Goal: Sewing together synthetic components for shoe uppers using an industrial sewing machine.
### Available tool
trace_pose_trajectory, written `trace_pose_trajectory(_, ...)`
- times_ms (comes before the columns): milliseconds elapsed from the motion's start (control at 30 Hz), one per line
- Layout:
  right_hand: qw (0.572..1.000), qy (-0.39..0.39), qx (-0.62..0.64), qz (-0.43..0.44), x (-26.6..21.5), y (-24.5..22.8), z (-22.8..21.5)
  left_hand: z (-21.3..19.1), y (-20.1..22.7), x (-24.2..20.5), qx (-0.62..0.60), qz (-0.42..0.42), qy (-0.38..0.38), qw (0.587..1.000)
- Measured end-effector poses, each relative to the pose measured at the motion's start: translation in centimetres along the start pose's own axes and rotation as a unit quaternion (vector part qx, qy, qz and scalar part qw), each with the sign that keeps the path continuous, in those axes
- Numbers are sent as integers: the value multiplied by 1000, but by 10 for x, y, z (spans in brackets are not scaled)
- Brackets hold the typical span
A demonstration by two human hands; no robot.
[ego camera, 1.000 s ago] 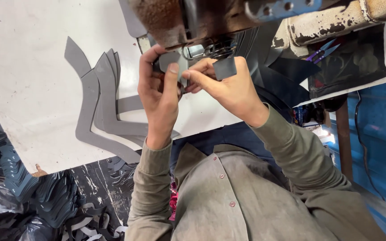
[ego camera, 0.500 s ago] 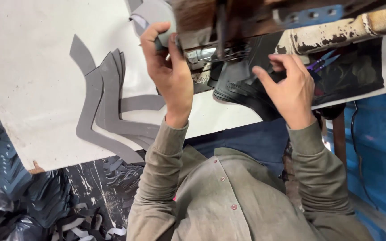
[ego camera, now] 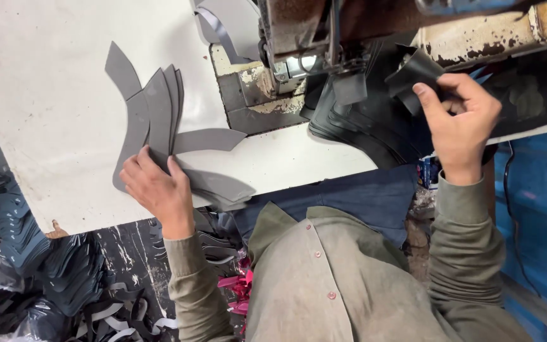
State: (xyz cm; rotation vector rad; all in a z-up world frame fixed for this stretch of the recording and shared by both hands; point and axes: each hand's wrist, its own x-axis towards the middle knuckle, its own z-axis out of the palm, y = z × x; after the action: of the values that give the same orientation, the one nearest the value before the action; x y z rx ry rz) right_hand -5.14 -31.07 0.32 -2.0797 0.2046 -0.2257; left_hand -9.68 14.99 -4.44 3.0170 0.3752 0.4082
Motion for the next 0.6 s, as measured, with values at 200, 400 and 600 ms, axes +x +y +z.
trace_pose_trajectory(200, 982, -117, 139, 56, -5, -64, 14, -18, -7, 21, -132, -30, -33, 990)
trace_pose_trajectory(400, 966, -198, 157, 55, -16, -73, 47, -71, 23, 24, -588, -167, 16, 791)
trace_pose_trajectory(600, 959, -272, 58, -60, -35, -124, 99, -74, 86, -2, -724, -172, -133, 655)
